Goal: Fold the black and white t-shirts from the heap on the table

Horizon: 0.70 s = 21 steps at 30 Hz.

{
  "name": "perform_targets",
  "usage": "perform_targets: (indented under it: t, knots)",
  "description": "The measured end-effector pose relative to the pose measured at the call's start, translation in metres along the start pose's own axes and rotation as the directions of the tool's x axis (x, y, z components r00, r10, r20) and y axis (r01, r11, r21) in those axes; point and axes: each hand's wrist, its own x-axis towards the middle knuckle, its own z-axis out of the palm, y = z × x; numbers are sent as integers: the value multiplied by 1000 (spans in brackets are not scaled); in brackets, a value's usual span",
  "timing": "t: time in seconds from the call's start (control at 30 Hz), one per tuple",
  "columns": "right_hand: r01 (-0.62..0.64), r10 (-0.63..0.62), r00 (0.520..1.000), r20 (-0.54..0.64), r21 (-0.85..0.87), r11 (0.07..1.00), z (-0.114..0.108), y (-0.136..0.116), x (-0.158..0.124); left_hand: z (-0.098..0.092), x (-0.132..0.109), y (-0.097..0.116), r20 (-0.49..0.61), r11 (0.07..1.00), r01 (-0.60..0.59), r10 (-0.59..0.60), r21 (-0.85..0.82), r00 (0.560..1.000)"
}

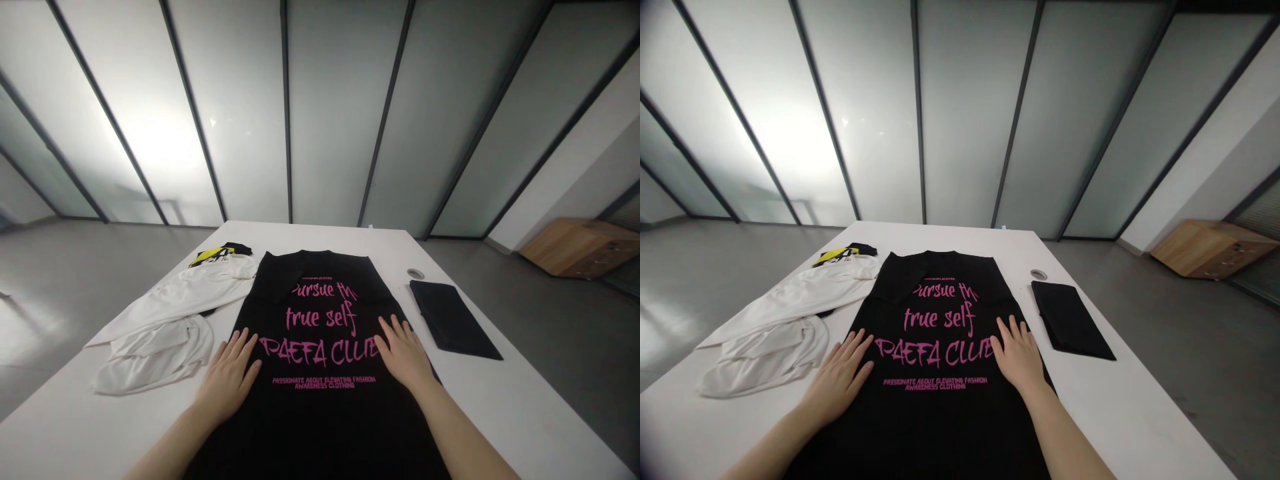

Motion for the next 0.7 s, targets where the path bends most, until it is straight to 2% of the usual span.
perform_targets:
  t: [0.17,0.3,0.4,0.53,0.63,0.7]
  knots:
    - [-23,23,1000,1,-5,1000,2,-7,1,-19,17,24,109,998,3,3,-56,994]
    - [-30,30,1000,1,-4,1000,1,-7,2,-39,51,64,175,965,26,21,-261,984]
    - [-43,43,999,0,6,999,1,-6,2,-45,85,100,157,920,18,47,-393,987]
    - [-62,62,998,8,34,998,-1,-6,4,-30,124,127,112,884,80,-32,-461,993]
    - [-76,76,997,9,49,996,-4,-7,5,-8,134,127,70,906,115,-95,-408,993]
    - [-97,97,995,7,52,994,-5,-6,6,5,131,123,50,933,70,-56,-353,997]
